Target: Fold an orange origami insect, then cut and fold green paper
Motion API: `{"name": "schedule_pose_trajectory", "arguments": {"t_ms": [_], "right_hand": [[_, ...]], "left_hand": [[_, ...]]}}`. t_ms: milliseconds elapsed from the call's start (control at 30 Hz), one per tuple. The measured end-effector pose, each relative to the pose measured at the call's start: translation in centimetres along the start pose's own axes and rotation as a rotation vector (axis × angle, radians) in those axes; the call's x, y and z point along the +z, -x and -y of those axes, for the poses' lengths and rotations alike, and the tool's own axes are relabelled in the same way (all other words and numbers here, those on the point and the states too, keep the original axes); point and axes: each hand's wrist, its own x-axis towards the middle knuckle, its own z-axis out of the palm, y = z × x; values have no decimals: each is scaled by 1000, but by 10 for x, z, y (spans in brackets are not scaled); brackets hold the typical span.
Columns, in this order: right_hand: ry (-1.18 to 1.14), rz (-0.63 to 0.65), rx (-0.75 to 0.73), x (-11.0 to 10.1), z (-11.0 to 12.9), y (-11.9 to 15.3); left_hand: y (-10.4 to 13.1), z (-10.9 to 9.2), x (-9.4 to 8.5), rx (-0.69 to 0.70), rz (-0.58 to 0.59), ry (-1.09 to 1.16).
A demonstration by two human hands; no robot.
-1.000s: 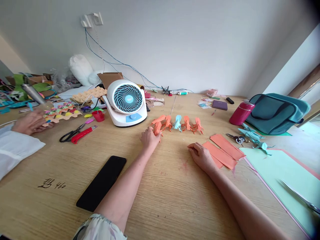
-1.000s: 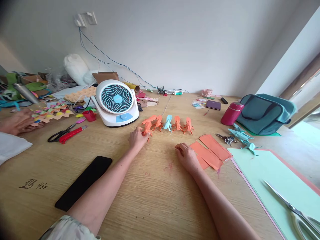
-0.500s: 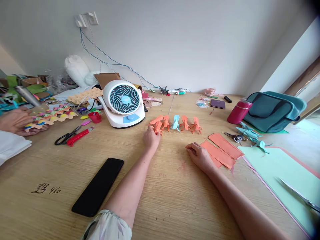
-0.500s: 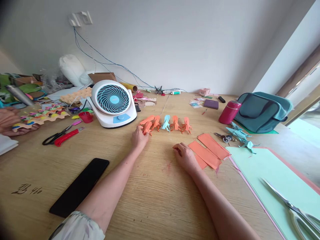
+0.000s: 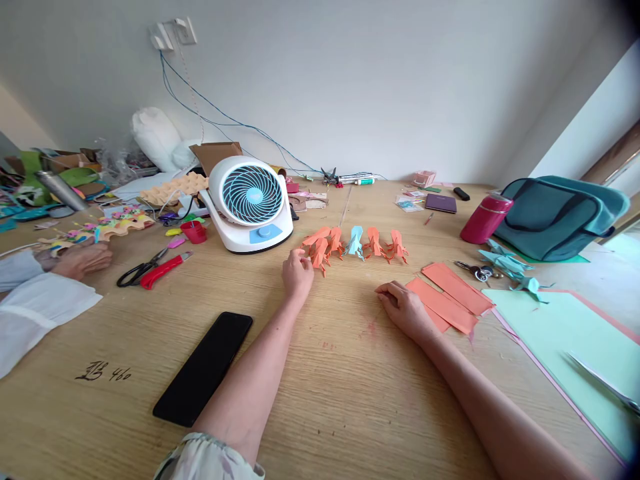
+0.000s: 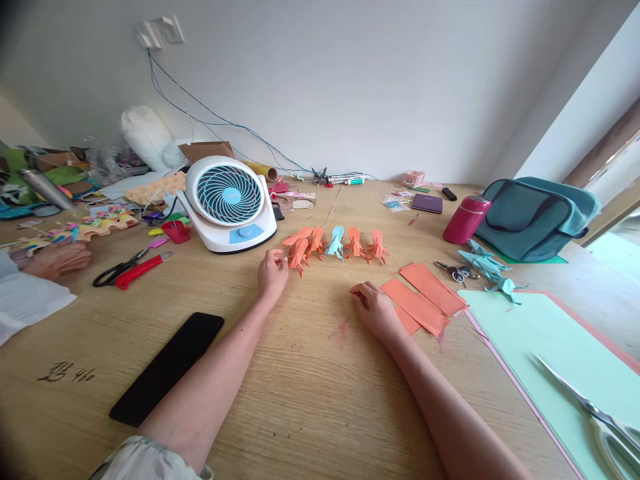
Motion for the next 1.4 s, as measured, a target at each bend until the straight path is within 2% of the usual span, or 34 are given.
{"name": "schedule_pose_trajectory", "arguments": {"t_ms": [100,200,367,533,700,867,1033,1233,1400], "right_hand": [[3,-3,0,0,1,0],[15,-9,-4,0,2,1],[26,-10,-12,0,2,1],[14,1,-4,0,1,0],[4,7,8,-1,2,0],[-4,12,8,-1,2,0],[-5,10,6,0,2,0],[0,9,8,-1,3,0],[-2,13,8,-2,3,0]], "left_hand": [[-9,6,-1,41,-19,-3],[-31,3,-2,86,-2,-29],[-72,-9,-2,129,123,-123],[-89,-18,3,86,244,-246],[-90,-23,8,71,277,-295],[-88,-21,7,11,183,-270],[-83,-14,6,-78,86,-207],[-72,-5,8,-105,78,-139],[-64,10,2,-86,77,-91]]}}
